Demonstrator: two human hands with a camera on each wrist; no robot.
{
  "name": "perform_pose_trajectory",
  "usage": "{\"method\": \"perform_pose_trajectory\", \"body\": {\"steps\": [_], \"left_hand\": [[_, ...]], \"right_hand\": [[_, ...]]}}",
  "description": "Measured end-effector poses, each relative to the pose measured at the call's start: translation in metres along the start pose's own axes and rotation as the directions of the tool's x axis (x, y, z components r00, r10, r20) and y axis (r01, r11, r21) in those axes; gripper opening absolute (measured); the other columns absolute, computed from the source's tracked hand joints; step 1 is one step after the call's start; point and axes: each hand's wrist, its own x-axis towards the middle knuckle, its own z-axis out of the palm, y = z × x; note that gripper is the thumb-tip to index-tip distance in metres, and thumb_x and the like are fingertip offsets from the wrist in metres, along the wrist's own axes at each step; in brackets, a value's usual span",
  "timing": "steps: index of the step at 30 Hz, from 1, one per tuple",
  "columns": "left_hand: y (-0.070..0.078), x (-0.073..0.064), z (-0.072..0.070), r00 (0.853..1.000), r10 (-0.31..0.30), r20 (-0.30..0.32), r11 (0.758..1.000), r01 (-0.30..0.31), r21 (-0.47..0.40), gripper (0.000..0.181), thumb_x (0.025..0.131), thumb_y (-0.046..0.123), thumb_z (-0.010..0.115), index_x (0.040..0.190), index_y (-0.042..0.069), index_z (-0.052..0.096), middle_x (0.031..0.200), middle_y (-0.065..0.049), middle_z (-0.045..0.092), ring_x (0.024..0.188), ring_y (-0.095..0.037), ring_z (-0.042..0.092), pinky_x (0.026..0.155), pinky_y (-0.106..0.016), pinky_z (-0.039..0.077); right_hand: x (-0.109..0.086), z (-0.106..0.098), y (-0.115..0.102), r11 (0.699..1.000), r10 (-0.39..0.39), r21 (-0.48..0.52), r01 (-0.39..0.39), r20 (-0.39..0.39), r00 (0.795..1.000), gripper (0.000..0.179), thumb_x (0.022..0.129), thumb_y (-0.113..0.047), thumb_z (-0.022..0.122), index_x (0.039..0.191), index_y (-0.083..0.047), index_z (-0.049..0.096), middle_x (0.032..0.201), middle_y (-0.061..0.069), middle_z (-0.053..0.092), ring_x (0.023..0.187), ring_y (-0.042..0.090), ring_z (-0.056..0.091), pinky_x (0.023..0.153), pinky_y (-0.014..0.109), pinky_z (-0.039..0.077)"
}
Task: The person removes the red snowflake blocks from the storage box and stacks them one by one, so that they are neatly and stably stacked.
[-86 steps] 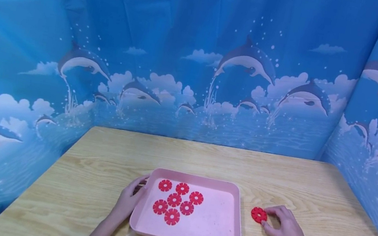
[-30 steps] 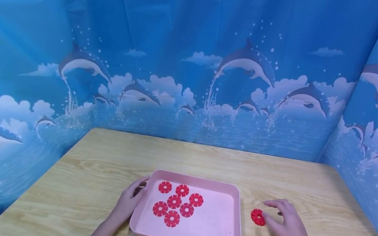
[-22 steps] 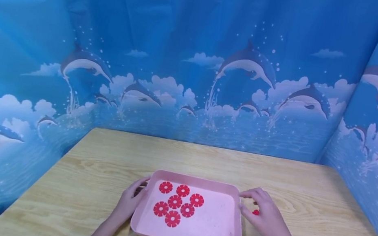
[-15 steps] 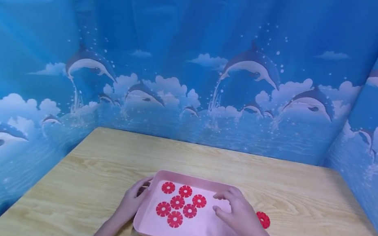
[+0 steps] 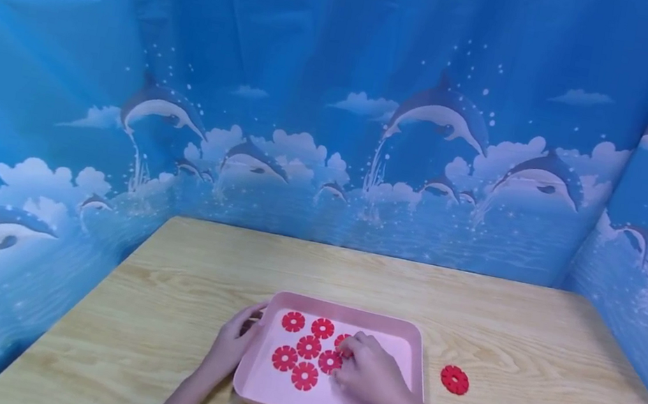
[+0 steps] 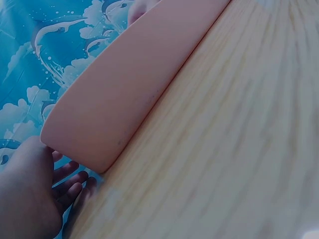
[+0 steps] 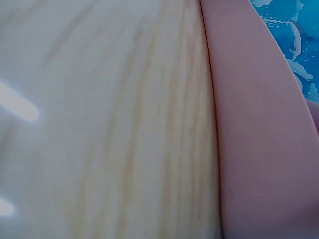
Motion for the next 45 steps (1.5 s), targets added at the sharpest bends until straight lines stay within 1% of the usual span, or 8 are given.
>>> {"method": "perform_pose_trajectory", "body": {"steps": [3,7,14,18,26,32,38,45], "left_hand": [[0.001,0.000,0.000,1.000,-0.012,0.004,1.000,0.012,-0.007,0.035,0.092,0.012,0.054,0.127,0.005,0.053,0.107,-0.012,0.057,0.095,-0.025,0.056,0.083,-0.038,0.048],[0.002,0.000,-0.001,1.000,-0.024,0.010,1.000,0.024,-0.019,0.036,0.092,0.011,0.054,0.127,0.005,0.052,0.109,-0.012,0.057,0.096,-0.025,0.056,0.084,-0.037,0.048],[0.004,-0.001,-0.001,0.999,-0.034,0.007,0.999,0.034,-0.017,0.036,0.092,0.011,0.054,0.127,0.005,0.053,0.109,-0.012,0.057,0.095,-0.025,0.056,0.084,-0.038,0.048],[0.005,-0.001,-0.001,1.000,-0.023,0.003,1.000,0.023,-0.012,0.036,0.091,0.010,0.054,0.126,0.004,0.053,0.108,-0.013,0.057,0.095,-0.026,0.056,0.084,-0.039,0.048],[0.007,-0.001,-0.002,0.999,-0.037,0.014,0.999,0.038,-0.012,0.036,0.092,0.011,0.054,0.127,0.006,0.053,0.109,-0.012,0.057,0.096,-0.026,0.055,0.085,-0.040,0.047],[0.007,-0.001,-0.002,1.000,-0.026,0.011,1.000,0.026,-0.010,0.036,0.092,0.010,0.054,0.127,0.004,0.053,0.108,-0.014,0.057,0.095,-0.026,0.056,0.084,-0.040,0.047],[0.009,-0.002,-0.003,1.000,-0.018,0.008,1.000,0.018,0.003,0.035,0.092,0.012,0.054,0.126,0.003,0.053,0.107,-0.014,0.057,0.095,-0.028,0.056,0.084,-0.042,0.047],[0.009,-0.002,-0.002,1.000,-0.020,0.008,1.000,0.020,0.008,0.035,0.092,0.013,0.054,0.126,0.004,0.053,0.107,-0.013,0.057,0.095,-0.027,0.056,0.084,-0.041,0.047]], "right_hand": [[0.001,0.005,0.001,0.999,-0.011,-0.033,0.010,-0.010,1.000,0.027,0.068,-0.019,0.076,0.092,-0.016,0.065,0.082,-0.013,0.048,0.078,0.005,0.047,0.071,0.026,0.048],[0.001,0.007,0.004,0.998,-0.032,-0.054,0.032,-0.012,0.999,0.030,0.067,-0.022,0.077,0.095,-0.017,0.066,0.084,-0.013,0.047,0.079,0.005,0.046,0.070,0.027,0.047],[0.000,0.006,0.007,0.997,-0.056,-0.057,0.057,0.020,0.998,0.033,0.069,-0.018,0.074,0.102,-0.017,0.067,0.090,-0.011,0.048,0.081,0.006,0.045,0.070,0.027,0.047],[0.000,0.006,0.009,0.996,-0.061,-0.057,0.063,0.030,0.998,0.034,0.070,-0.016,0.072,0.103,-0.017,0.068,0.091,-0.010,0.048,0.081,0.006,0.045,0.070,0.027,0.047],[0.001,0.004,0.011,0.997,-0.075,-0.021,0.075,0.030,0.997,0.028,0.074,-0.013,0.070,0.102,-0.015,0.069,0.091,-0.010,0.049,0.082,0.007,0.047,0.072,0.028,0.047],[0.002,0.001,0.011,0.994,-0.112,-0.010,0.113,0.032,0.993,0.027,0.074,-0.015,0.074,0.100,-0.012,0.071,0.087,-0.009,0.048,0.078,0.007,0.045,0.068,0.026,0.046],[0.004,0.002,0.012,0.990,-0.129,-0.063,0.129,0.006,0.992,0.027,0.070,-0.021,0.077,0.094,-0.011,0.070,0.085,-0.011,0.047,0.078,0.006,0.047,0.072,0.028,0.048],[0.005,0.003,0.014,0.990,-0.110,-0.089,0.109,-0.003,0.994,0.025,0.068,-0.024,0.078,0.087,-0.013,0.067,0.084,-0.010,0.046,0.079,0.006,0.047,0.073,0.028,0.049]]}}
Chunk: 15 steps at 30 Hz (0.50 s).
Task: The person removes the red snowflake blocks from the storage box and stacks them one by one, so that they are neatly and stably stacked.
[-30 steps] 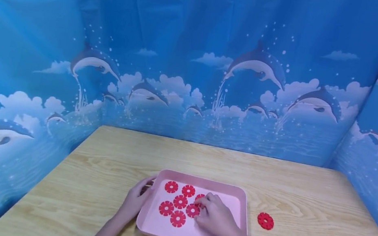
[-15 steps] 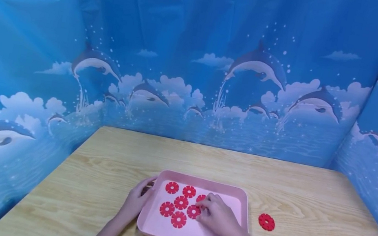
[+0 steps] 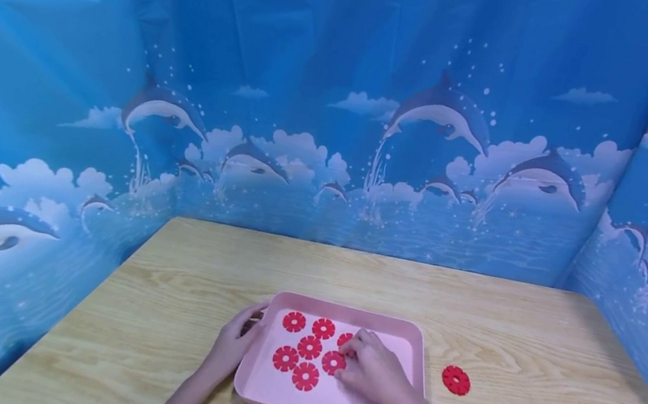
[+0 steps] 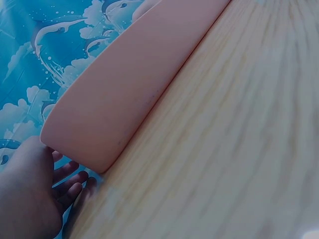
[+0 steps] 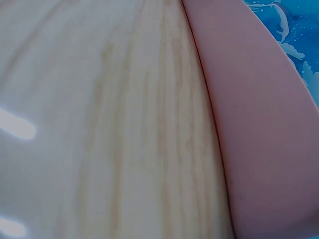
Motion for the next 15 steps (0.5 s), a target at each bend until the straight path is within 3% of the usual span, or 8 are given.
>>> {"method": "perform_pose_trajectory", "body": {"steps": [7,15], "left_hand": [[-0.001,0.000,0.001,1.000,-0.014,0.002,1.000,0.014,-0.012,0.036,0.092,0.012,0.054,0.127,0.005,0.053,0.107,-0.012,0.057,0.095,-0.025,0.056,0.084,-0.039,0.047],[-0.002,0.001,0.001,1.000,-0.015,0.005,1.000,0.015,-0.014,0.036,0.092,0.011,0.053,0.127,0.005,0.052,0.107,-0.011,0.057,0.094,-0.024,0.056,0.084,-0.038,0.047]], "right_hand": [[-0.003,-0.001,-0.001,1.000,0.017,0.009,-0.016,-0.025,1.000,0.025,0.065,-0.025,0.079,0.083,-0.017,0.064,0.084,-0.012,0.045,0.078,0.004,0.047,0.071,0.026,0.049],[-0.008,-0.010,0.002,0.997,-0.052,0.054,0.057,-0.100,0.994,0.029,0.064,-0.021,0.080,0.086,-0.014,0.063,0.087,-0.010,0.050,0.080,0.011,0.055,0.070,0.026,0.051]]}}
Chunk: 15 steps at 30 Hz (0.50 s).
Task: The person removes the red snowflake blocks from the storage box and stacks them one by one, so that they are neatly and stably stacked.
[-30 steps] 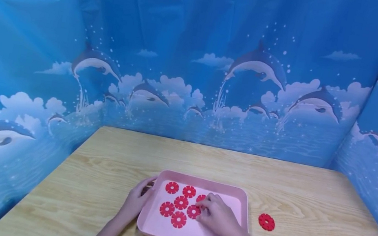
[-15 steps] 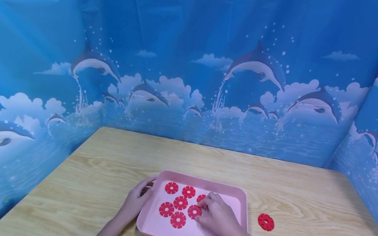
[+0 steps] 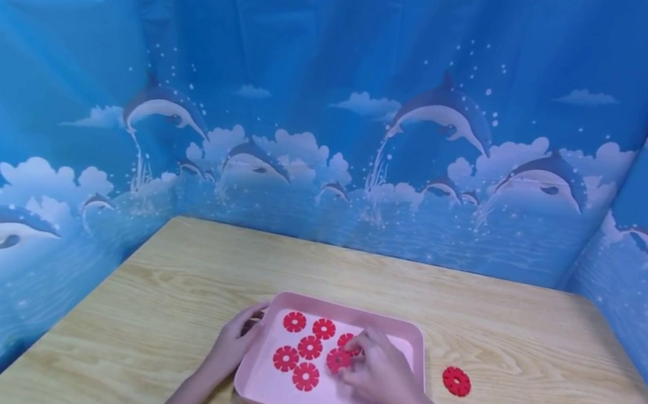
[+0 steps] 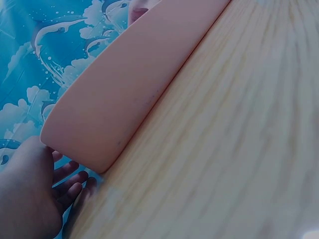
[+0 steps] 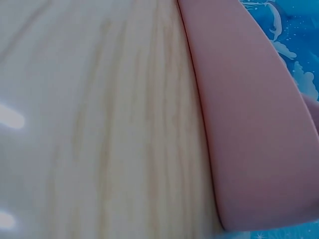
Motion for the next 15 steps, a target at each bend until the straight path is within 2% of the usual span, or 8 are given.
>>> {"method": "perform_pose_trajectory", "body": {"steps": [5,11,15], "left_hand": [[-0.001,0.000,0.000,1.000,0.004,0.000,1.000,-0.004,-0.001,0.036,0.092,0.011,0.054,0.127,0.005,0.052,0.107,-0.011,0.057,0.095,-0.024,0.056,0.084,-0.039,0.047],[-0.003,0.000,0.001,1.000,0.007,-0.002,1.000,-0.007,0.001,0.036,0.092,0.011,0.053,0.128,0.006,0.052,0.107,-0.011,0.057,0.095,-0.024,0.056,0.084,-0.038,0.047],[-0.003,0.000,0.001,1.000,0.010,0.000,1.000,-0.010,0.002,0.036,0.092,0.012,0.053,0.127,0.005,0.052,0.106,-0.011,0.057,0.094,-0.024,0.056,0.083,-0.036,0.048]], "right_hand": [[-0.004,-0.011,0.002,1.000,0.004,0.001,-0.004,-0.022,1.000,0.030,0.065,-0.019,0.080,0.089,-0.016,0.063,0.090,-0.010,0.051,0.083,0.012,0.054,0.072,0.029,0.051],[-0.011,-0.026,0.003,0.996,0.086,0.026,-0.086,-0.003,0.996,0.030,0.068,-0.016,0.078,0.092,-0.019,0.061,0.091,-0.006,0.051,0.084,0.014,0.054,0.068,0.029,0.051],[-0.016,-0.037,0.005,0.994,0.114,0.002,-0.114,-0.047,0.992,0.030,0.067,-0.016,0.080,0.091,-0.019,0.062,0.090,-0.006,0.051,0.082,0.013,0.051,0.066,0.027,0.049]]}}
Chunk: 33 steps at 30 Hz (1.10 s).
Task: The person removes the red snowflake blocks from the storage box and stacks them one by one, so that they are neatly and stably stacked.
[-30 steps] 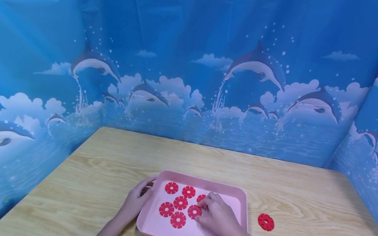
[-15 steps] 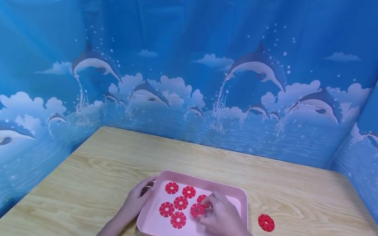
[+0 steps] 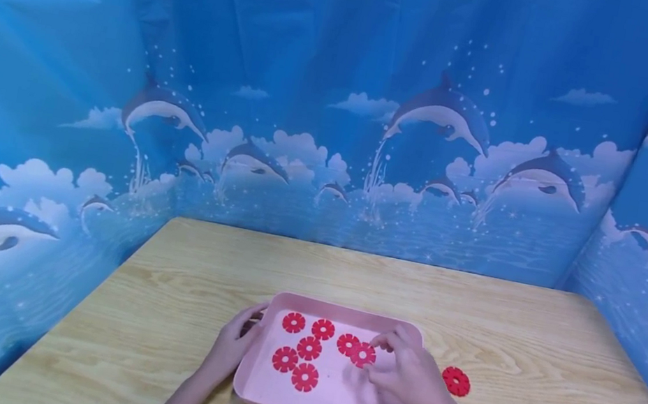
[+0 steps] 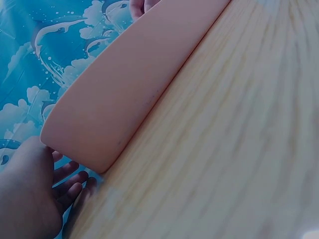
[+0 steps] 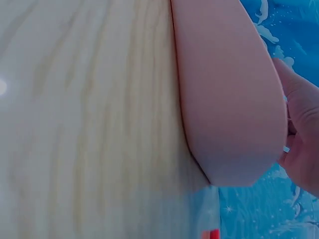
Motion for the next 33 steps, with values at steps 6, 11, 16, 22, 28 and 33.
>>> {"method": "perform_pose_trajectory", "body": {"steps": [6,11,16,22,28,33], "left_hand": [[0.000,0.000,-0.001,1.000,0.017,0.000,1.000,-0.017,0.004,0.035,0.092,0.012,0.054,0.126,0.003,0.053,0.105,-0.012,0.057,0.093,-0.025,0.057,0.082,-0.036,0.049],[-0.001,0.000,-0.001,1.000,0.015,0.002,1.000,-0.015,0.002,0.035,0.092,0.013,0.054,0.126,0.003,0.053,0.105,-0.012,0.057,0.094,-0.026,0.057,0.082,-0.037,0.048],[-0.001,0.000,0.000,1.000,0.013,0.000,1.000,-0.013,-0.005,0.035,0.093,0.014,0.054,0.126,0.003,0.053,0.105,-0.012,0.057,0.094,-0.026,0.056,0.083,-0.038,0.048],[-0.002,-0.001,0.001,0.997,0.069,-0.030,0.998,-0.069,0.004,0.034,0.092,0.012,0.054,0.124,0.003,0.055,0.102,-0.010,0.058,0.091,-0.025,0.057,0.080,-0.038,0.049],[-0.002,0.001,0.000,1.000,-0.012,0.002,1.000,0.012,-0.007,0.036,0.092,0.012,0.054,0.128,0.005,0.052,0.108,-0.011,0.057,0.096,-0.026,0.055,0.085,-0.039,0.047],[-0.002,0.001,0.000,1.000,-0.021,0.008,1.000,0.021,-0.018,0.036,0.092,0.010,0.054,0.128,0.005,0.052,0.108,-0.011,0.056,0.096,-0.024,0.055,0.084,-0.037,0.047]], "right_hand": [[-0.007,-0.017,0.009,0.998,-0.049,-0.035,0.046,-0.097,0.994,0.031,0.063,-0.012,0.081,0.089,-0.014,0.064,0.086,-0.008,0.050,0.077,0.014,0.050,0.059,0.025,0.047],[-0.012,-0.031,0.018,0.995,-0.077,-0.072,0.067,-0.152,0.985,0.031,0.062,-0.011,0.081,0.087,-0.012,0.063,0.086,-0.008,0.051,0.076,0.010,0.049,0.059,0.028,0.049],[-0.019,-0.044,0.029,0.992,-0.101,-0.095,0.084,-0.185,0.978,0.034,0.061,-0.010,0.082,0.089,-0.015,0.064,0.086,-0.011,0.050,0.075,0.007,0.047,0.057,0.026,0.049],[-0.028,-0.056,0.039,0.992,-0.081,-0.107,0.060,-0.203,0.976,0.036,0.060,-0.008,0.082,0.090,-0.014,0.064,0.086,-0.012,0.048,0.074,0.003,0.044,0.056,0.025,0.047],[-0.036,-0.065,0.051,0.992,-0.076,-0.111,0.052,-0.228,0.971,0.037,0.059,-0.006,0.082,0.090,-0.014,0.064,0.086,-0.012,0.050,0.075,0.003,0.045,0.058,0.019,0.044],[-0.043,-0.065,0.062,0.995,-0.076,-0.085,0.056,-0.252,0.965,0.038,0.058,-0.002,0.080,0.091,-0.011,0.065,0.086,-0.012,0.049,0.075,0.004,0.045,0.059,0.012,0.039]]}}
